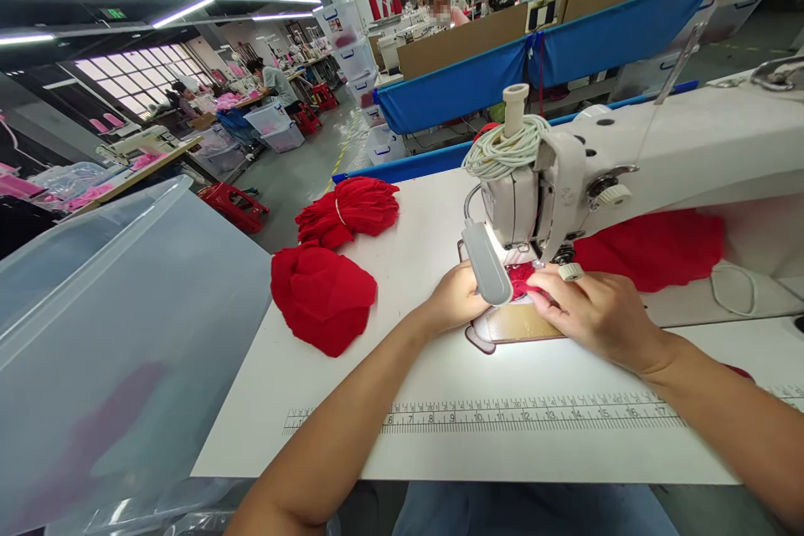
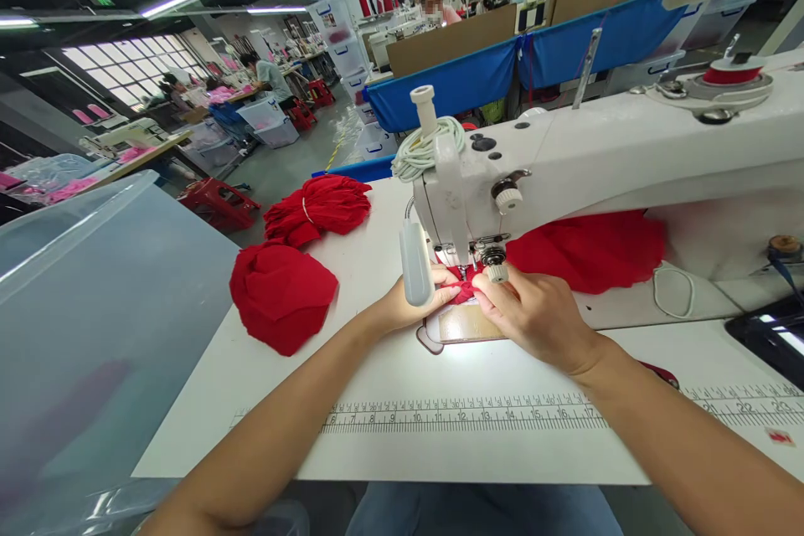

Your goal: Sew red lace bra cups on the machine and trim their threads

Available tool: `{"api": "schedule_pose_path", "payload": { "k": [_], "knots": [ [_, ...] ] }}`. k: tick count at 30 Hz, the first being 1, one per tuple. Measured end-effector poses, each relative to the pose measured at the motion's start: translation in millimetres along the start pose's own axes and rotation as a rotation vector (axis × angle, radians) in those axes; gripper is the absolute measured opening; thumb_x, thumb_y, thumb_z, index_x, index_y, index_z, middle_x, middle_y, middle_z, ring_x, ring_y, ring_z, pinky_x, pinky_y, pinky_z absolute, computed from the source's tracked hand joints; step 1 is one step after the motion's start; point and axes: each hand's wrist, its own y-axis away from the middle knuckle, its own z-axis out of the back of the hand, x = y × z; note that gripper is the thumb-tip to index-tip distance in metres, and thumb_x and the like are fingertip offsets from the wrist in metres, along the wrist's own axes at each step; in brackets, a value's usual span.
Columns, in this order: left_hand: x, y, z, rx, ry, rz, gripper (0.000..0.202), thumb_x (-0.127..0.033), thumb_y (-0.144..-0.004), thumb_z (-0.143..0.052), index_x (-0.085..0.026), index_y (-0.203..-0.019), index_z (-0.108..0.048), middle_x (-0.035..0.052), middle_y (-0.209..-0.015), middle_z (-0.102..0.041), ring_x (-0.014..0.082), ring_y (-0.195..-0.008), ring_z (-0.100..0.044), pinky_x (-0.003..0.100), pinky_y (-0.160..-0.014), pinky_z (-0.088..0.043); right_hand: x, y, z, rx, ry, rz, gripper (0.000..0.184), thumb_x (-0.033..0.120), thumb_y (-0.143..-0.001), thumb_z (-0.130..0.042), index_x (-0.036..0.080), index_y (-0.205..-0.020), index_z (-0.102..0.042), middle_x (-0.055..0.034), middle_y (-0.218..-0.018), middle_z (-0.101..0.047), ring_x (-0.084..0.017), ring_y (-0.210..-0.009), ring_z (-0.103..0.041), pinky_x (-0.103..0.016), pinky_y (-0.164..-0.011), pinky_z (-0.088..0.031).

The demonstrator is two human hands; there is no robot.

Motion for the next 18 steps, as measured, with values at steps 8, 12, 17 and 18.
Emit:
{"api": "schedule_pose_path", "payload": {
  "k": [8, 12, 17, 18],
  "knots": [
    [-0.8, -0.6, 1.1, 0.021, 0.013, 0.079, 0.021, -0.025, -0.090, -0.052, -0.017, -0.073, -0.059, 0.0031, -0.080, -0.062, 0.0173, -0.082, -0.058, 0.027, -0.075, -0.048, 3.9, -7.3, -5.8, 0.126, 0.014, 0.155, 0.031, 0.011, -0.095, -0.045, 0.022, -0.081, -0.070, -0.0007, -0.071, -0.058, -0.010, -0.050, -0.033, -0.027, -0.046, -0.020],
    [-1.6, -0.3, 1.1, 0.014, 0.006, 0.087, 0.021, -0.023, -0.089, -0.051, -0.018, -0.070, -0.057, 0.0021, -0.079, -0.062, 0.0169, -0.082, -0.058, 0.027, -0.075, -0.049, 0.6, -9.1, -4.0, 0.132, -0.015, 0.155, 0.031, 0.010, -0.094, -0.043, 0.021, -0.081, -0.068, -0.0017, -0.075, -0.060, -0.010, -0.053, -0.039, -0.026, -0.047, -0.023],
    [0.3, 1.7, 0.7, 0.010, -0.005, 0.089, 0.017, -0.022, -0.088, -0.052, -0.017, -0.074, -0.060, 0.0024, -0.082, -0.063, 0.0168, -0.081, -0.058, 0.027, -0.074, -0.048, -4.8, -9.5, 30.0, 0.280, -0.113, 0.250, 0.030, 0.012, -0.094, -0.038, 0.022, -0.076, -0.060, -0.0002, -0.071, -0.058, -0.011, -0.052, -0.044, -0.027, -0.043, -0.023],
    [1.2, 2.0, 0.4, 0.011, -0.008, 0.090, 0.016, -0.022, -0.088, -0.053, -0.017, -0.075, -0.060, 0.0026, -0.082, -0.063, 0.0169, -0.081, -0.058, 0.027, -0.074, -0.048, -4.7, -7.8, 36.6, 0.296, -0.139, 0.224, 0.030, 0.015, -0.095, -0.037, 0.023, -0.076, -0.060, 0.0002, -0.070, -0.058, -0.011, -0.052, -0.046, -0.027, -0.042, -0.023]
  ]
}}
